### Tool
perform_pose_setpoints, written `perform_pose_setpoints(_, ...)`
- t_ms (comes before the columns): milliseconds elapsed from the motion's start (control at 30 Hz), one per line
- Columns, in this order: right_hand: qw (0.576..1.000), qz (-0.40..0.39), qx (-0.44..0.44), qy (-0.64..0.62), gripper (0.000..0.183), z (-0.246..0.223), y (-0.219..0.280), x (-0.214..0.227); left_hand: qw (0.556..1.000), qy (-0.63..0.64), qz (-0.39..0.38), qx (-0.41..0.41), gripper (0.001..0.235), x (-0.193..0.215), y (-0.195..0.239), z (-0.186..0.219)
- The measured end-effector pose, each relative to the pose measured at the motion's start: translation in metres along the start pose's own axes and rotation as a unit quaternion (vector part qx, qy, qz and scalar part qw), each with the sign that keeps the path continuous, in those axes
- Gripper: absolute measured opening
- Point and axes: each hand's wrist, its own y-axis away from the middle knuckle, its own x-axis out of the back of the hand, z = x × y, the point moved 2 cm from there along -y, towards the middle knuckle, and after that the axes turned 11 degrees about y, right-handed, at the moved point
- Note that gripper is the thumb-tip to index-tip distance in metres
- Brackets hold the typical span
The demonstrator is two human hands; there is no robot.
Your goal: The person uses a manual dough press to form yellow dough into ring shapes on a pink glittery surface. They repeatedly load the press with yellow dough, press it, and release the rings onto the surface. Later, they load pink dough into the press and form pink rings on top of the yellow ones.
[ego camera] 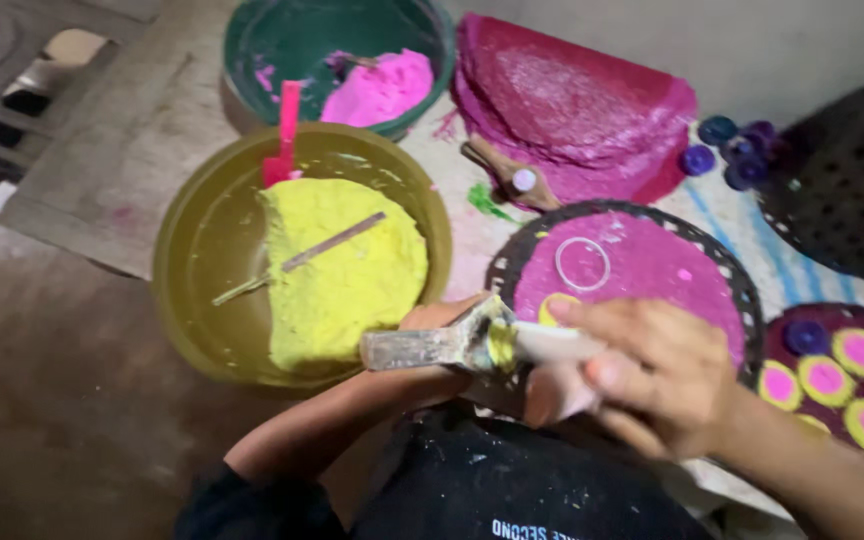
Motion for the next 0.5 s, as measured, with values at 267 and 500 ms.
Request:
perform_pose_setpoints(267,0.993,0.013,-0.114,-0.01,0.071,-0.037,0.069,-0.007,0.968,0.031,-0.205,-0.14,0.022,-0.095,-0.016,-0.025)
perform_pose_setpoints(500,0.942,0.018,-0.317,-0.111,0.091,-0.018,0.125,-0.008,0.945,0.083,-0.258,-0.184,0.034,-0.109,-0.058,-0.006)
